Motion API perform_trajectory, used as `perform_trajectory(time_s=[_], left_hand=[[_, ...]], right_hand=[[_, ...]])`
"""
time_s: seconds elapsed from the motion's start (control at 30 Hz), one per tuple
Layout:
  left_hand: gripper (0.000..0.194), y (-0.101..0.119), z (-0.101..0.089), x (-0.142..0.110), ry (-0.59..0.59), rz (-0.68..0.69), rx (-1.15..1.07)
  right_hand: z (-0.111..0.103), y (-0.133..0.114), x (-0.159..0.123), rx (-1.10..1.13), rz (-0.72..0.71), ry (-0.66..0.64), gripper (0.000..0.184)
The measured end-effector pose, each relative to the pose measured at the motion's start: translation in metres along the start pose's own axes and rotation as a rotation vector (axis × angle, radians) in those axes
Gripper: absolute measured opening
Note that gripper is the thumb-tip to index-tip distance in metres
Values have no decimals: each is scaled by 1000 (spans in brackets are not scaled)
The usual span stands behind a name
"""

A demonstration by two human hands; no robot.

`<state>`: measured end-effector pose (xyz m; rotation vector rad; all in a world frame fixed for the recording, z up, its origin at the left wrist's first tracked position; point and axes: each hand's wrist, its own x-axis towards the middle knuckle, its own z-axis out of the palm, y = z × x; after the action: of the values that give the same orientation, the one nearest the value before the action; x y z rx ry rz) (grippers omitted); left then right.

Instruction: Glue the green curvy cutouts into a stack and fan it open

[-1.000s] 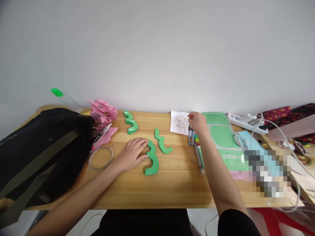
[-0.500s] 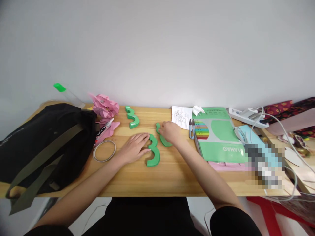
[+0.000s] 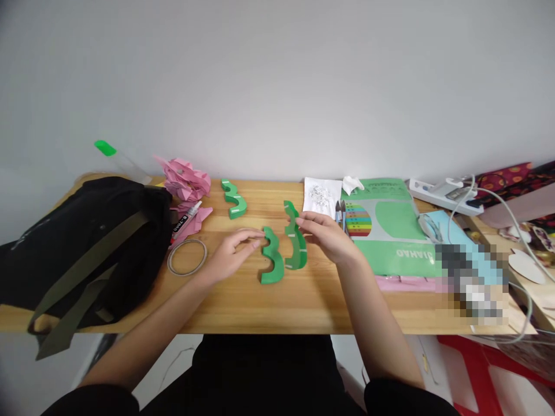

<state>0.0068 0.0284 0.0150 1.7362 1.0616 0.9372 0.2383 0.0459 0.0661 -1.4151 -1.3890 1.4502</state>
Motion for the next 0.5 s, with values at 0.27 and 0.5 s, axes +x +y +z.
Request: perform_trajectory(time_s=[0.27, 0.5], left_hand=[[28, 37, 26, -27, -179, -485, -625], [25, 35, 31, -34, 179, -488, -693]], right_hand=[[45, 24, -34, 378, 56, 9, 33], [63, 41, -67, 244, 77, -81, 49]])
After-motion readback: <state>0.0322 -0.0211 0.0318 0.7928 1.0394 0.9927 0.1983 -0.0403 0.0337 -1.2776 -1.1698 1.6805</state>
